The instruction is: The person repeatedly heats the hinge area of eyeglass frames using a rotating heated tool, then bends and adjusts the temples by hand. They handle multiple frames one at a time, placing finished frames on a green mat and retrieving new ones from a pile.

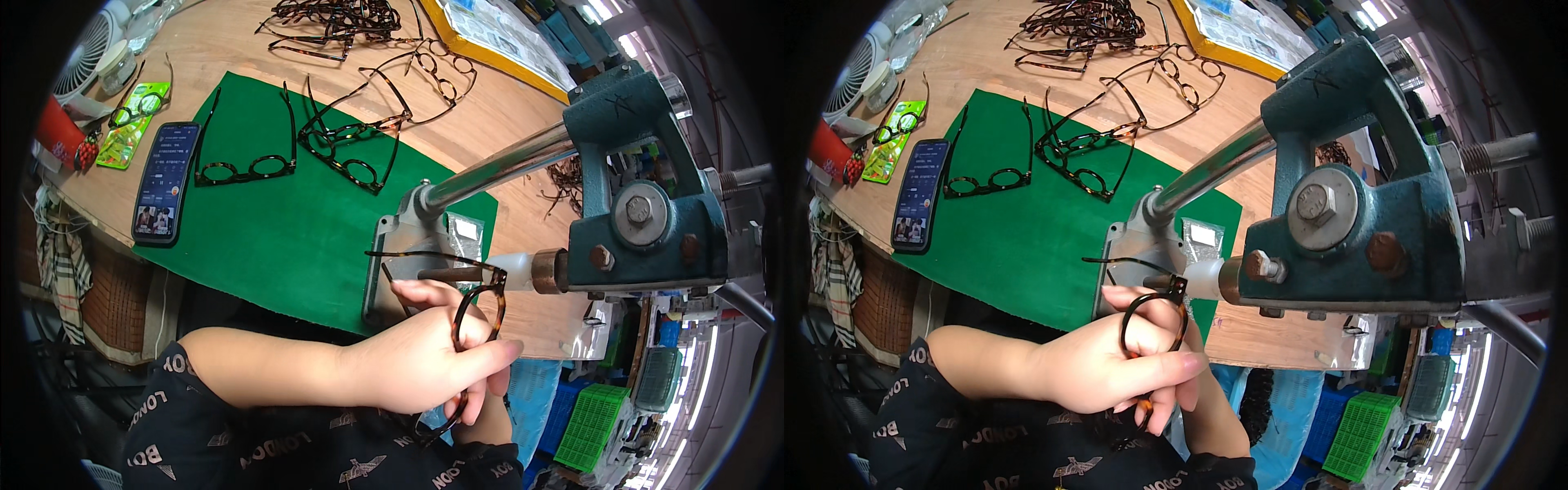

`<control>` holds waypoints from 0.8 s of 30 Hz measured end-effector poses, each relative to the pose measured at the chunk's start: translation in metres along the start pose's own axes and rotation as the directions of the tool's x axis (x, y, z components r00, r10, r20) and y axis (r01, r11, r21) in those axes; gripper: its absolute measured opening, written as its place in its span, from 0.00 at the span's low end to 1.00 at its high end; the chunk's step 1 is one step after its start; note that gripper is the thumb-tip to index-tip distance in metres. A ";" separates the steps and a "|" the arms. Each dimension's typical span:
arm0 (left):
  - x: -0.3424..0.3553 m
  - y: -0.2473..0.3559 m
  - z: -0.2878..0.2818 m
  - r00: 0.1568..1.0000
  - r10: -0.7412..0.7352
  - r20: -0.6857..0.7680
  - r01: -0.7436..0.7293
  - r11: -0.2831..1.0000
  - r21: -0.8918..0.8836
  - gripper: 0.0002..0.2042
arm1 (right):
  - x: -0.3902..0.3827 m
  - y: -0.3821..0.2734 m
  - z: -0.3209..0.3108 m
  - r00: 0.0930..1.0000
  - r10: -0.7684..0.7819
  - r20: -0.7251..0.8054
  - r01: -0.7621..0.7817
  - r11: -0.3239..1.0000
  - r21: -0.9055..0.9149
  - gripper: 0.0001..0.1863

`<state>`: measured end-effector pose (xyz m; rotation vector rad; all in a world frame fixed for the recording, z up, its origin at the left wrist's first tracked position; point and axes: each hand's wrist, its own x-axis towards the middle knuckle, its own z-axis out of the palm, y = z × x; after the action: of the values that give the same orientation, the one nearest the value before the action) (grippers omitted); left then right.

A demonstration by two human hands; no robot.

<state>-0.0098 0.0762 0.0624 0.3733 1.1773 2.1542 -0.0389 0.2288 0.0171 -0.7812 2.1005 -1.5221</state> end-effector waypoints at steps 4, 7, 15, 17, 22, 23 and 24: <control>0.014 0.008 0.000 0.998 -0.053 -0.020 0.052 0.998 -0.041 0.23 | -0.023 0.024 -0.012 0.997 0.057 -0.051 -0.060 0.996 -0.059 0.18; 0.021 0.008 -0.003 1.000 -0.027 -0.014 0.027 0.999 -0.036 0.22 | -0.030 -0.008 -0.020 0.980 0.159 -0.118 -0.151 0.986 0.073 0.17; 0.037 0.011 -0.003 0.999 -0.032 0.015 0.033 0.998 -0.044 0.22 | -0.050 -0.020 -0.026 0.859 0.123 -0.497 -0.097 0.992 0.078 0.19; 0.039 0.007 -0.002 1.000 -0.004 0.021 0.005 0.999 -0.048 0.22 | -0.065 -0.003 -0.051 0.866 -0.031 -0.500 -0.044 0.990 -0.137 0.20; 0.046 -0.003 0.003 1.000 0.001 0.018 0.002 0.989 -0.150 0.21 | -0.061 -0.035 -0.088 0.809 -0.399 -0.431 0.161 0.857 -0.490 0.11; 0.047 -0.004 0.003 1.000 -0.005 0.021 0.008 0.989 -0.149 0.21 | -0.063 -0.046 -0.098 0.784 -0.467 -0.409 0.204 0.816 -0.541 0.14; 0.050 -0.004 0.005 0.999 -0.018 0.039 0.024 0.989 -0.145 0.21 | -0.069 -0.059 -0.112 0.750 -0.531 -0.394 0.230 0.769 -0.597 0.16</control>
<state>-0.0431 0.1133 0.0590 0.3340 0.9916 2.1898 -0.0473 0.3398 0.1091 -1.1516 3.0185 -1.5208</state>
